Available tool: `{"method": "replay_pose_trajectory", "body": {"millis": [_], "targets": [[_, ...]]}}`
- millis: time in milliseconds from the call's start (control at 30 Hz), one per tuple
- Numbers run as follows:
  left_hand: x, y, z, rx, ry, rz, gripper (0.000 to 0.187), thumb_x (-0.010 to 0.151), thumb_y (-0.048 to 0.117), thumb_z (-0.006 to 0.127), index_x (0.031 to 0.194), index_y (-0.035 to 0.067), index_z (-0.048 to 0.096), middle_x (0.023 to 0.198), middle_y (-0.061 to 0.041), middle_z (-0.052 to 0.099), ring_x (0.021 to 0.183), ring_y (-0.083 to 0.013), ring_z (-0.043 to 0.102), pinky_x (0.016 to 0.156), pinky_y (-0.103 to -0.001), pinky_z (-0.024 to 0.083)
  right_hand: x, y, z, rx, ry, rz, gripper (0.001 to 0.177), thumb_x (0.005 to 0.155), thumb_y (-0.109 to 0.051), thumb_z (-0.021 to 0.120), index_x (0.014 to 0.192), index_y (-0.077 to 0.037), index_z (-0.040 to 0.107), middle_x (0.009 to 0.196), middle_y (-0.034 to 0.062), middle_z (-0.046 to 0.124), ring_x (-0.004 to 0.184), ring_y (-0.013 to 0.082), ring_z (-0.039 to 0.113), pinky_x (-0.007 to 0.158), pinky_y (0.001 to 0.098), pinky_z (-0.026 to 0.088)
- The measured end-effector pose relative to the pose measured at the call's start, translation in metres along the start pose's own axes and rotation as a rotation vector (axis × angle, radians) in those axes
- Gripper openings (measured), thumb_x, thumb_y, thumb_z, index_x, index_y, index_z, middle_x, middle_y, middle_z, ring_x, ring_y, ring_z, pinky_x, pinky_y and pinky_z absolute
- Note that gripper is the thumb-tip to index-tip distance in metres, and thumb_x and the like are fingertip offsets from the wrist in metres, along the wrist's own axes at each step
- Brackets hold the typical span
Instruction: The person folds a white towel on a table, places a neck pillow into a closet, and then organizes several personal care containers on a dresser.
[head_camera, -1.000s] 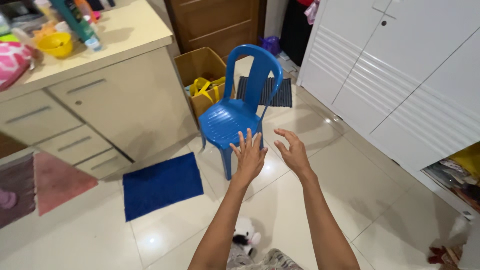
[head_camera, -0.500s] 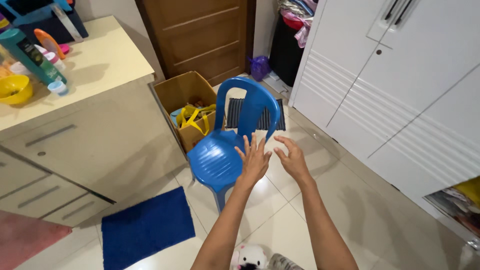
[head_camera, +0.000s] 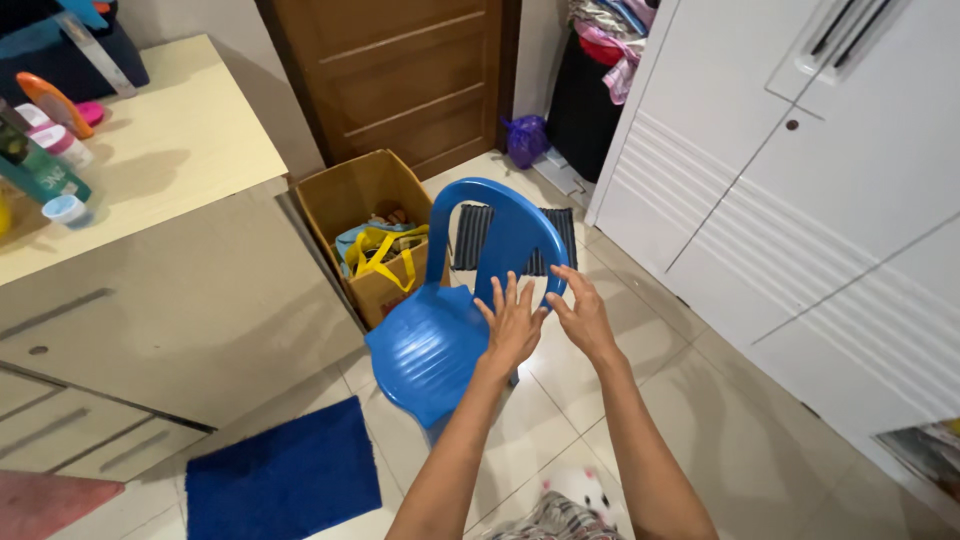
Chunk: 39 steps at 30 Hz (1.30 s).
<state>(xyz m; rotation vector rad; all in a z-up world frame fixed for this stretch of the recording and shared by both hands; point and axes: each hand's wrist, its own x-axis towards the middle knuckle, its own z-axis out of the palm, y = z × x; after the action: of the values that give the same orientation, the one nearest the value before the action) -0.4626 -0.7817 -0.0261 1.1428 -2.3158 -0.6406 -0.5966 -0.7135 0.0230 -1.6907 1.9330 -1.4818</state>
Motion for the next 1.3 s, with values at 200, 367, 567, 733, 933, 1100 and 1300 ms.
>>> {"method": "replay_pose_trajectory", "body": {"millis": [200,367,567,733,933,1100,1300], "targets": [[0.048,-0.003,0.038,-0.023,-0.049,-0.117,0.066,0.099,0.039,0.057,0.156,0.013,0.036,0.167,-0.024,0.016,0.154,-0.0503,0.004,0.113,-0.079,-0.002,0.05,0.081,0.014,0.025,-0.041,-0.025,0.054,0.086,-0.019,0.074,0.137,-0.008,0.061,0.143,0.022,0.059,0.129,0.038,0.059,0.108,0.0422,0.046],[0.091,-0.014,0.08,-0.06,-0.079,-0.214,0.076,0.097,0.04,0.059,0.161,0.014,0.027,0.169,-0.023,0.013,0.153,-0.0521,0.01,0.113,-0.078,-0.001,0.089,0.153,0.032,0.004,-0.15,0.134,0.066,0.081,-0.024,0.078,0.141,-0.008,0.056,0.142,0.0195,0.059,0.128,0.0351,0.061,0.106,0.0409,0.049],[0.121,-0.018,0.118,-0.103,-0.148,-0.366,0.091,0.094,0.048,0.063,0.162,0.013,0.013,0.17,-0.021,0.01,0.153,-0.0459,0.019,0.115,-0.076,-0.002,0.115,0.216,0.056,-0.055,-0.281,0.104,0.08,0.081,-0.022,0.084,0.148,-0.005,0.044,0.146,0.0238,0.054,0.134,0.0393,0.054,0.108,0.0453,0.044],[0.122,-0.015,0.133,-0.172,-0.204,-0.481,0.104,0.09,0.041,0.072,0.163,0.01,0.004,0.167,-0.019,0.023,0.149,-0.0404,0.032,0.117,-0.075,0.011,0.124,0.223,0.068,0.043,-0.476,0.335,0.087,0.082,-0.023,0.078,0.156,-0.013,0.033,0.143,0.0232,0.056,0.124,0.0381,0.063,0.098,0.0435,0.055],[0.108,-0.035,0.155,-0.189,-0.145,-0.475,0.103,0.089,0.031,0.072,0.166,0.008,0.008,0.142,-0.025,0.055,0.128,-0.0434,0.056,0.107,-0.052,0.047,0.143,0.219,0.077,-0.027,-0.507,0.353,0.094,0.08,-0.029,0.081,0.157,-0.01,0.03,0.133,0.0254,0.063,0.118,0.0381,0.067,0.1,0.0429,0.054],[0.097,-0.055,0.178,-0.206,-0.124,-0.508,0.102,0.088,0.03,0.074,0.163,0.004,0.01,0.135,-0.027,0.057,0.124,-0.0437,0.058,0.104,-0.047,0.047,0.153,0.235,0.091,-0.1,-0.52,0.439,0.083,0.081,-0.029,0.081,0.15,-0.008,0.042,0.131,0.0245,0.067,0.119,0.0351,0.068,0.102,0.0405,0.053],[0.087,-0.035,0.141,-0.214,-0.131,-0.635,0.107,0.078,0.037,0.083,0.159,0.007,0.02,0.135,-0.025,0.056,0.125,-0.0415,0.056,0.105,-0.047,0.046,0.151,0.222,0.08,0.11,-0.576,0.604,0.068,0.085,-0.012,0.073,0.147,-0.008,0.046,0.123,0.0179,0.065,0.105,0.0288,0.071,0.092,0.0414,0.056]]}}
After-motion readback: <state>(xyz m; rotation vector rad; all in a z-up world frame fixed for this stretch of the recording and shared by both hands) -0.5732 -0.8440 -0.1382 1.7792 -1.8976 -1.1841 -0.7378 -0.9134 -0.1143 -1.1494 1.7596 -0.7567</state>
